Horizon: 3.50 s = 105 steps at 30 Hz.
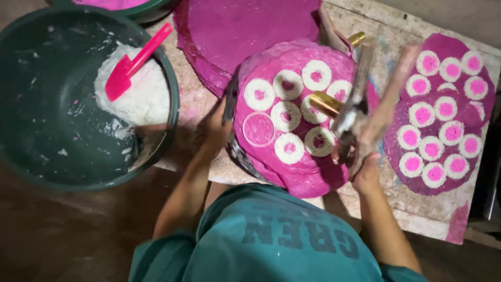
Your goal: The person uses a wooden mallet and a cylindrical metal tool to press circular shapes into a pink glittery sheet. They repeatedly scoop pink powder from a green bucket and apply it to the tool before pressing it into the sheet to form white-centered pink circles. The finished pieces are arranged on a nearby tray.
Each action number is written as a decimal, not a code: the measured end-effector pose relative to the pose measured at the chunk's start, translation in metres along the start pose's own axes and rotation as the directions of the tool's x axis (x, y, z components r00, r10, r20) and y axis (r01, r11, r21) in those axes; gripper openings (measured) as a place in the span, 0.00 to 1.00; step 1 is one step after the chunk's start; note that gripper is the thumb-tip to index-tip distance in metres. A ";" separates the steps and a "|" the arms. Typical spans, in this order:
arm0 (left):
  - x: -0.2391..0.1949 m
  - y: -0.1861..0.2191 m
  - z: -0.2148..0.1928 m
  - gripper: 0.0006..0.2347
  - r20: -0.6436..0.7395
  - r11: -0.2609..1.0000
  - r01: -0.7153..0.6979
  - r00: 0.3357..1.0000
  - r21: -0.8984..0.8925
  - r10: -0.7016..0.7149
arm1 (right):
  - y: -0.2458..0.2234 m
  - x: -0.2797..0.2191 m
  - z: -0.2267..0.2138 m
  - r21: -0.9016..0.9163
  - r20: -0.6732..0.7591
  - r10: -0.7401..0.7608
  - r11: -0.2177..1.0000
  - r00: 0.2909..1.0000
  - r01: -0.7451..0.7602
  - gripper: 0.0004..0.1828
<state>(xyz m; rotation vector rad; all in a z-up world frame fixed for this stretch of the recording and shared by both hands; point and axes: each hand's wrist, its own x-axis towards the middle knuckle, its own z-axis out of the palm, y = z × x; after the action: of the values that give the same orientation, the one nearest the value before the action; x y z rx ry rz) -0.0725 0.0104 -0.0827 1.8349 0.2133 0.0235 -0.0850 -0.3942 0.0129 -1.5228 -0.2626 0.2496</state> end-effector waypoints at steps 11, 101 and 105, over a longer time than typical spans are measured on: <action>0.058 0.148 -0.005 0.30 0.127 -0.113 0.216 0.843 -0.970 0.522 | -0.058 0.102 0.039 -0.420 0.477 0.719 0.691 0.505 -0.588 0.42; -0.081 0.024 -0.068 0.32 -0.183 0.849 -0.227 0.919 0.478 0.349 | 0.038 0.334 -0.019 -0.864 -0.482 -0.141 0.237 0.865 -0.443 0.38; -0.073 0.039 -0.050 0.28 -0.155 0.814 -0.304 0.891 0.494 0.427 | 0.068 0.303 -0.085 -0.870 -0.400 0.296 0.175 0.867 -0.461 0.21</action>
<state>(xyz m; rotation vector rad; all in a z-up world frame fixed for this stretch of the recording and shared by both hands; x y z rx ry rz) -0.1459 0.0364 -0.0250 2.3260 0.0369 0.5341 0.2288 -0.3746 -0.0536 -2.8744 0.1835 0.4214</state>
